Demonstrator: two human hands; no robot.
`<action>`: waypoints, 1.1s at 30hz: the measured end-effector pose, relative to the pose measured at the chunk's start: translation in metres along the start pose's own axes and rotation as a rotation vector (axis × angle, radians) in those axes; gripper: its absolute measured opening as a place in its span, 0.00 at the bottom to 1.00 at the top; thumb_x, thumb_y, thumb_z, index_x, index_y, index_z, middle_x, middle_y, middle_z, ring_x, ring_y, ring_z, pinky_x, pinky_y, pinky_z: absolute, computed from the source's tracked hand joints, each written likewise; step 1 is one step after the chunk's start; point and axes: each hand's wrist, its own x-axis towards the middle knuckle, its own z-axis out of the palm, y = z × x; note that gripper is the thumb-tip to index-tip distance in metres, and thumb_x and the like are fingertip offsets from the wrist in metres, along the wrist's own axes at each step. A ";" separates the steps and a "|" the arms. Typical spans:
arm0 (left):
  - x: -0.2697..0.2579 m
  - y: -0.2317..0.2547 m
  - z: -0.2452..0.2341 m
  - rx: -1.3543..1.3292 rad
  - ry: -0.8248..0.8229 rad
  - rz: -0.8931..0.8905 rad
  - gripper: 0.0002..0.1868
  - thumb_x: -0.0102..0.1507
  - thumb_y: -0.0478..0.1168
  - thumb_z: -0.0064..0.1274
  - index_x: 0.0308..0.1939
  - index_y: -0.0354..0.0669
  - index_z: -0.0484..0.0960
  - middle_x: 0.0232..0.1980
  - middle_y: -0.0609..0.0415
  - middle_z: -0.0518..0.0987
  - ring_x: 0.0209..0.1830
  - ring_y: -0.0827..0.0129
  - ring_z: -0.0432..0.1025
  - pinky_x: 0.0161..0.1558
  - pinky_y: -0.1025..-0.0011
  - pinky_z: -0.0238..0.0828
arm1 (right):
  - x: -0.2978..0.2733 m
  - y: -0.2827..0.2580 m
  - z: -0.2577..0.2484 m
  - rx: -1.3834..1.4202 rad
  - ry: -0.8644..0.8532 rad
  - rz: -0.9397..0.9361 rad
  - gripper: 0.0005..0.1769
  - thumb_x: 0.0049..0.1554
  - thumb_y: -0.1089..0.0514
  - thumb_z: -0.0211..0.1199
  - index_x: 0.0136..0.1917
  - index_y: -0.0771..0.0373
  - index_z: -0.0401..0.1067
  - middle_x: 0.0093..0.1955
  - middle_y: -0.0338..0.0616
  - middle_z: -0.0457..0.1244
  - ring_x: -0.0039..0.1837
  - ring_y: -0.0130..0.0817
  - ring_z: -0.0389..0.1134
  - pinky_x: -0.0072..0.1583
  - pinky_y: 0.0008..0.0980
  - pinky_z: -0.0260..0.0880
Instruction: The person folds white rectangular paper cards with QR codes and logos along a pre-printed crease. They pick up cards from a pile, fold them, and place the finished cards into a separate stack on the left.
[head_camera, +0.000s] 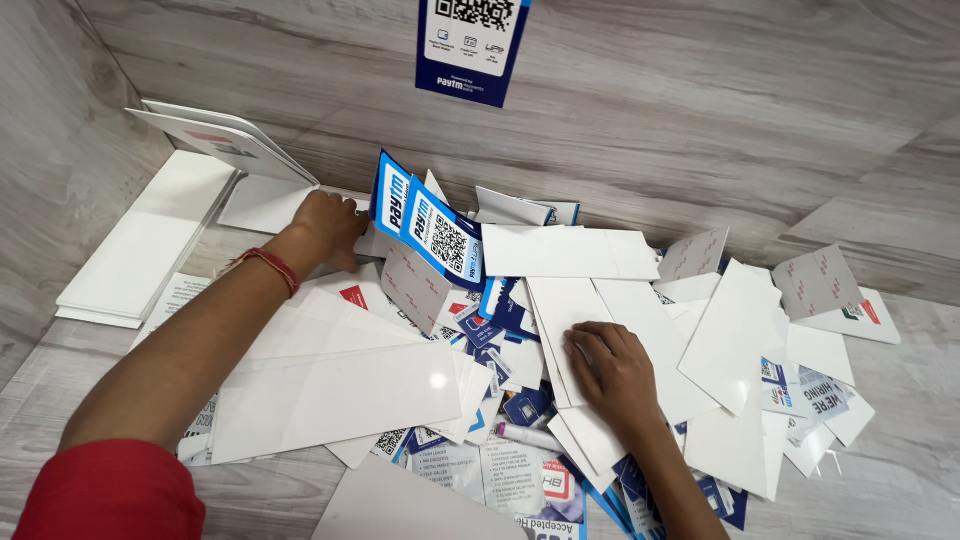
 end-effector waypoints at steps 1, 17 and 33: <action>0.003 0.000 0.005 0.079 -0.025 0.043 0.27 0.54 0.61 0.61 0.53 0.55 0.82 0.44 0.57 0.82 0.44 0.68 0.79 0.38 0.68 0.74 | 0.000 0.001 0.000 0.000 0.002 -0.009 0.08 0.55 0.60 0.65 0.50 0.61 0.78 0.52 0.40 0.69 0.55 0.38 0.69 0.56 0.38 0.68; -0.098 -0.036 -0.076 -0.358 0.815 0.055 0.26 0.60 0.34 0.52 0.64 0.45 0.78 0.43 0.46 0.85 0.27 0.65 0.79 0.27 0.70 0.77 | -0.003 0.005 0.001 0.000 0.010 -0.026 0.09 0.55 0.60 0.65 0.50 0.62 0.78 0.52 0.41 0.69 0.54 0.39 0.69 0.56 0.38 0.67; -0.176 -0.089 -0.038 -0.340 0.983 -0.253 0.06 0.73 0.36 0.65 0.51 0.42 0.85 0.46 0.57 0.84 0.37 0.64 0.81 0.37 0.71 0.75 | -0.003 0.003 0.001 -0.018 -0.003 0.000 0.09 0.55 0.60 0.65 0.50 0.61 0.79 0.53 0.41 0.69 0.54 0.39 0.69 0.56 0.38 0.68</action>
